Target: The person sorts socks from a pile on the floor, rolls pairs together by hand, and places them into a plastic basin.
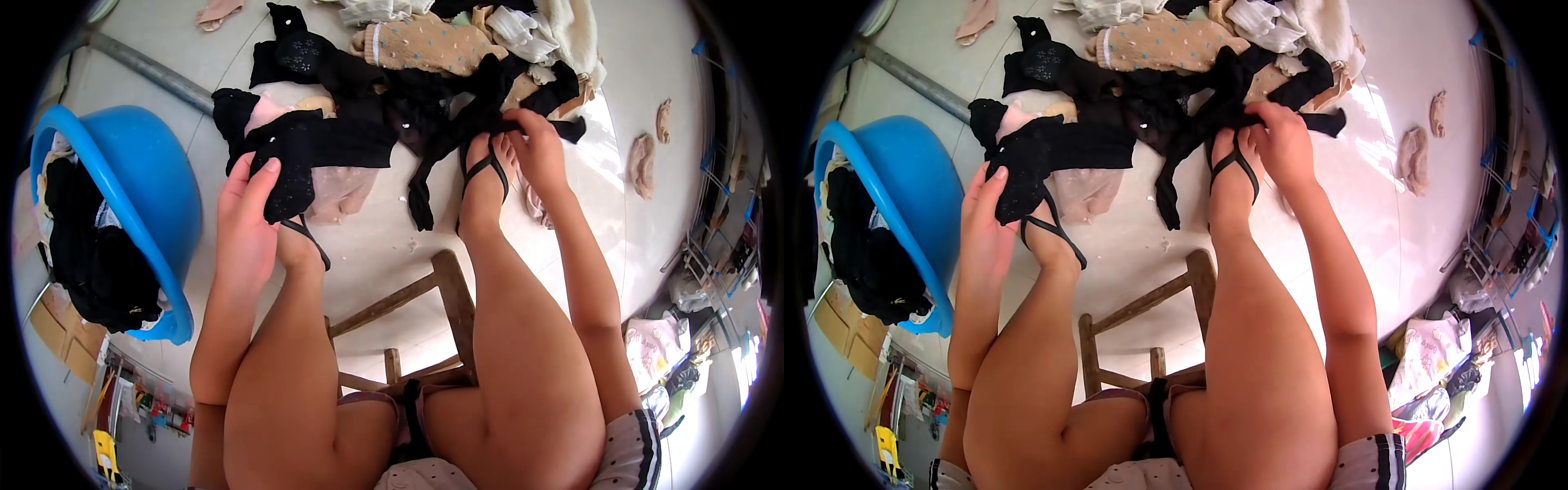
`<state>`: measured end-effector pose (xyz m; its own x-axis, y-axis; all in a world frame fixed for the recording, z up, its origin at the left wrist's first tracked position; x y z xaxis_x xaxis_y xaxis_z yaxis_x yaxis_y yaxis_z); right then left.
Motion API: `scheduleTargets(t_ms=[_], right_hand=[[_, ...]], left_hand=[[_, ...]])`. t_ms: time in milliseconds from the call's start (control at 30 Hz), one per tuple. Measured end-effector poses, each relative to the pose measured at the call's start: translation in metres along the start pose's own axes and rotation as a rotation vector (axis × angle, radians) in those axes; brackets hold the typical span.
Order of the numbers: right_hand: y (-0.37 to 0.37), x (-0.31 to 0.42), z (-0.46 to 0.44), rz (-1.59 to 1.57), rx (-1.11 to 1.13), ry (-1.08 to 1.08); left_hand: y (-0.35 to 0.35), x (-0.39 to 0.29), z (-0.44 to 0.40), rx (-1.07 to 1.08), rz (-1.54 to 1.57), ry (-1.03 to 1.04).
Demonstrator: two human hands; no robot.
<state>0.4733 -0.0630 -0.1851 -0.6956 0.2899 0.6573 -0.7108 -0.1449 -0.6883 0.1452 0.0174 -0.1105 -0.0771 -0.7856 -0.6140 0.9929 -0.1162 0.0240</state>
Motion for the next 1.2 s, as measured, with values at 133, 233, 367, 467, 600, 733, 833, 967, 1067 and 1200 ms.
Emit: scheduleTargets(t_ms=[133,233,367,467,600,733,833,967,1067,1200], right_hand=[[-0.023,0.065,0.004,-0.97,-0.168,0.214],[-0.027,0.113,0.006,-1.446,-0.024,0.301],[-0.016,0.16,-0.002,-2.481,0.383,0.55],[0.002,0.163,-0.019,-2.799,0.531,0.563],[0.028,0.128,-0.034,-2.5,0.176,0.686],[0.047,0.135,-0.017,-1.85,0.295,0.754],[0.044,0.153,0.0,-1.64,0.273,0.827],[0.033,0.151,0.0,-1.321,0.295,0.439],[0.022,0.155,-0.004,-1.367,0.163,0.324],[0.008,0.161,-0.008,-1.097,-0.049,0.077]], left_hand=[[0.009,0.003,0.0,0.034,0.001,0.01],[0.022,0.0,0.0,0.083,0.006,0.051],[0.031,0.015,-0.001,0.178,-0.191,0.058],[0.053,0.023,0.003,0.467,0.246,-0.065],[0.058,0.022,0.009,0.827,0.539,-0.329],[0.06,0.017,0.009,0.733,0.55,-0.309],[0.055,0.014,0.003,0.676,0.553,-0.226],[0.043,0.009,-0.005,0.509,0.578,-0.15],[0.035,0.001,-0.007,0.349,0.465,-0.067],[0.016,-0.001,-0.006,-0.065,-0.224,0.416]])
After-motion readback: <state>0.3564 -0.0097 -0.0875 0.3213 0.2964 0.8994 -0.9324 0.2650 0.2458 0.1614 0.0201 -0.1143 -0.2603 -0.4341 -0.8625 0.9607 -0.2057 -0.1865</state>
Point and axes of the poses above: each hand's wrist, its own z-axis away from the middle knuckle, its own y-axis out of the palm, x = y × z, the point moved 4 cm from there along -z, towards the middle knuckle, and after that the axes turned 13 degrees about -z, right-handed, at the moved point
